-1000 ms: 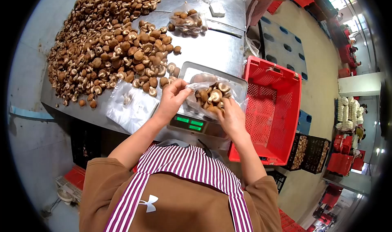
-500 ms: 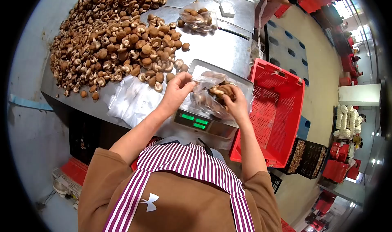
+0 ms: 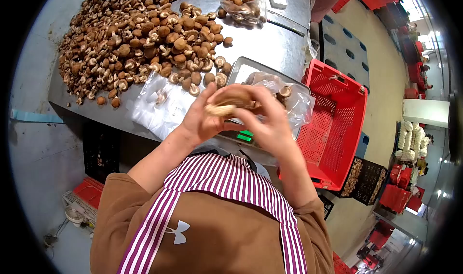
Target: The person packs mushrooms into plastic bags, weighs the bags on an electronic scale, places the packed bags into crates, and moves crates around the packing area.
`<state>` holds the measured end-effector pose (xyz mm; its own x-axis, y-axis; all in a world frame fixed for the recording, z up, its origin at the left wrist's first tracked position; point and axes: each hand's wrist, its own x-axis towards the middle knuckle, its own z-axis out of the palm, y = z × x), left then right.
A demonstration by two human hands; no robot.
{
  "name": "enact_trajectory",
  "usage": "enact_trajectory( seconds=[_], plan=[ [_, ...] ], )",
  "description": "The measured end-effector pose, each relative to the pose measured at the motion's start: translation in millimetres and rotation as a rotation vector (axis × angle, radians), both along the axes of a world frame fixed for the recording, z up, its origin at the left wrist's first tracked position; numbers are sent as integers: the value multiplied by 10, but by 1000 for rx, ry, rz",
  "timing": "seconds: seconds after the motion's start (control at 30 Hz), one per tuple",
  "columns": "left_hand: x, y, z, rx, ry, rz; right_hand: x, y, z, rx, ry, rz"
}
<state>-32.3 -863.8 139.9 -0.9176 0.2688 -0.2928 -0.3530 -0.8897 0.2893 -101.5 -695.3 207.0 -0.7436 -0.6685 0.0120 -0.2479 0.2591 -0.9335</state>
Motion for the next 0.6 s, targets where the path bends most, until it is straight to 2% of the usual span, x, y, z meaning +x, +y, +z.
enact_trajectory(
  seconds=[0.03,0.1,0.17,0.23,0.3,0.43,0.47,0.5,0.6],
  plan=[
    [18,-57,-185,61,-19,23,32,-106,-100,101,138,24],
    [67,-123,-189,60,-257,115,64,-156,-231,103,143,22],
    [129,-284,-350,96,-253,111,74,-147,-276,-12,85,-103],
    [199,-475,-612,132,-250,105,48,14,-245,-44,178,-212],
    [227,-668,-908,107,-421,261,61,229,-220,-119,149,-366],
    [123,-1003,-1166,50,-640,606,92,760,-309,-45,201,-597],
    [134,-1090,-1212,-65,-430,578,112,861,-329,-43,204,-604],
    [110,-1180,-1259,118,-512,602,125,963,-362,27,265,-646],
    [22,-1165,-999,24,-515,537,190,1224,-454,178,389,-720]
  ],
)
